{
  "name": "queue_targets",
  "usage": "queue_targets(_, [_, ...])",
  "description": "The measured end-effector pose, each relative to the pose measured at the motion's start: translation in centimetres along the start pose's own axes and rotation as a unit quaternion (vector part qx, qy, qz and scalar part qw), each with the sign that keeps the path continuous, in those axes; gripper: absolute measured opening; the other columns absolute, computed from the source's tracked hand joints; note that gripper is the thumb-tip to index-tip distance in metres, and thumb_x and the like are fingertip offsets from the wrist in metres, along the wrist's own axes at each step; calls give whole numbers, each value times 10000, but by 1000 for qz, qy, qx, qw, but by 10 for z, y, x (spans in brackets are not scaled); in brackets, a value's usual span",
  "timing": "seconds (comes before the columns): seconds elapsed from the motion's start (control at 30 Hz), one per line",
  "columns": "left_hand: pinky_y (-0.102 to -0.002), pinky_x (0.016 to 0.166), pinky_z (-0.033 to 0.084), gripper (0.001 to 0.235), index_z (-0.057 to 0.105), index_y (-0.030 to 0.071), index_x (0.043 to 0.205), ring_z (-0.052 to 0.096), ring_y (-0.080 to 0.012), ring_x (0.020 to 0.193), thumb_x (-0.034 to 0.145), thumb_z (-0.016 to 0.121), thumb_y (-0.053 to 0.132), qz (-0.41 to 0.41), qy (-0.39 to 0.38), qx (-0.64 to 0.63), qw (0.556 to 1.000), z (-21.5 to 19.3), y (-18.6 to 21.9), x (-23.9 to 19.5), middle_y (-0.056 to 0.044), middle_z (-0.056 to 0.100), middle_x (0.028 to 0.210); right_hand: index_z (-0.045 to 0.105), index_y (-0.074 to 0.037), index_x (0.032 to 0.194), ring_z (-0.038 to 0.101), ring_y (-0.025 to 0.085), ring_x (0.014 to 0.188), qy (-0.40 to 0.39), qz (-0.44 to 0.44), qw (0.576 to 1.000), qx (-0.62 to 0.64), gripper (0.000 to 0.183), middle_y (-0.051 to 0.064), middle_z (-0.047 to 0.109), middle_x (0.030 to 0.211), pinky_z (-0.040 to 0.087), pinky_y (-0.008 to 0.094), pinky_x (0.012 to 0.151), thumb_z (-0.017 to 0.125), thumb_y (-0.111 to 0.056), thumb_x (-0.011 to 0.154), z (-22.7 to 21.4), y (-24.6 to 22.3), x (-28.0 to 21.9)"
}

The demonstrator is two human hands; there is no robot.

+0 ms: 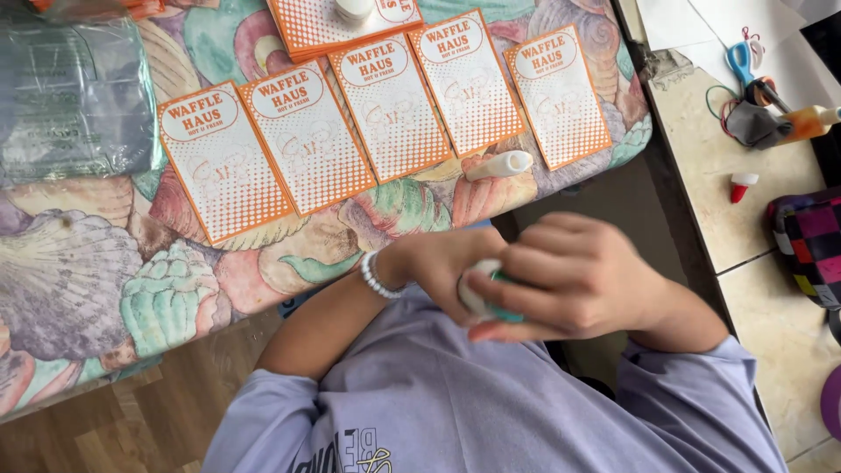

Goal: Applying glue to the edges of paper bags for assembly

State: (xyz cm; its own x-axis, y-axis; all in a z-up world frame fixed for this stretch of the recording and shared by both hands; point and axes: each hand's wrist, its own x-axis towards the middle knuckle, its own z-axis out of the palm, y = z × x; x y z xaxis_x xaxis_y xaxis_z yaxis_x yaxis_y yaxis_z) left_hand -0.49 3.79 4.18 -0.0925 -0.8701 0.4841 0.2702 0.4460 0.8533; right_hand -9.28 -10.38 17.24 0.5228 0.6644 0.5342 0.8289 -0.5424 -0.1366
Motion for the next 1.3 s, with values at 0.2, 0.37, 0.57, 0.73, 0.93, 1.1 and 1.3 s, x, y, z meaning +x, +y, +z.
queue_targets(0.2, [-365, 797, 450, 353, 583, 93, 922, 577, -244, 819, 737, 783, 316, -3, 285, 375, 882, 13, 38, 3, -45, 623, 871, 740, -10, 1228, 460, 156, 520, -44, 134, 974, -180, 764, -5, 424, 661, 409, 316, 502, 682, -713, 935, -5, -3, -19])
queue_targets(0.37, [-245, 695, 453, 311, 625, 115, 1011, 562, -89, 789, 738, 765, 168, -41, 170, 199, 964, 6, 36, -6, 51, 621, 906, 703, 18, 1046, 387, 168, 476, -7, 77, 995, -61, 398, 19, 385, 650, 352, 334, 459, 717, -375, 988, -2, 3, -10])
queue_targets(0.57, [-237, 550, 403, 302, 614, 113, 929, 461, -39, 667, 724, 811, 213, -69, 13, 85, 994, 0, 24, -9, 82, 503, 758, 641, -84, 1170, 463, 232, 657, -139, 17, 989, 54, 297, 52, 444, 828, 437, 364, 617, 601, -356, 1060, -13, 3, 6])
queue_targets(0.73, [-405, 869, 569, 452, 639, 11, 1062, 729, -311, 950, 856, 700, 409, 27, 361, 391, 846, 22, 13, 1, -150, 711, 1042, 651, -81, 954, 624, 239, 633, -51, 189, 971, -138, 361, 46, 632, 763, 486, 369, 614, 672, -436, 1021, 7, 7, -19])
queue_targets(0.93, [-371, 734, 576, 470, 690, 151, 1073, 708, -254, 838, 619, 794, 96, 6, 473, 605, 641, 15, 10, 10, 5, 666, 924, 655, -160, 961, 611, 246, 469, 104, 420, 877, -211, 248, -5, 433, 488, 472, 329, 512, 734, -394, 988, 58, 4, -43])
queue_targets(1.1, [-433, 757, 578, 478, 686, 81, 1035, 733, -383, 868, 589, 837, 163, -13, 393, 411, 822, 7, 17, 2, -119, 719, 882, 667, -16, 1227, 676, 435, 857, 1, 292, 947, -135, 542, 237, 632, 1056, 535, 494, 719, 597, -504, 1000, 12, -5, -26])
queue_targets(1.3, [-353, 779, 561, 398, 723, 138, 968, 733, -219, 809, 580, 811, 164, -44, 301, 241, 922, 20, 6, -3, -56, 728, 805, 653, 81, 1204, 678, 374, 792, -41, 151, 984, -87, 403, 239, 592, 1001, 563, 396, 692, 486, -252, 1051, -2, -9, -31])
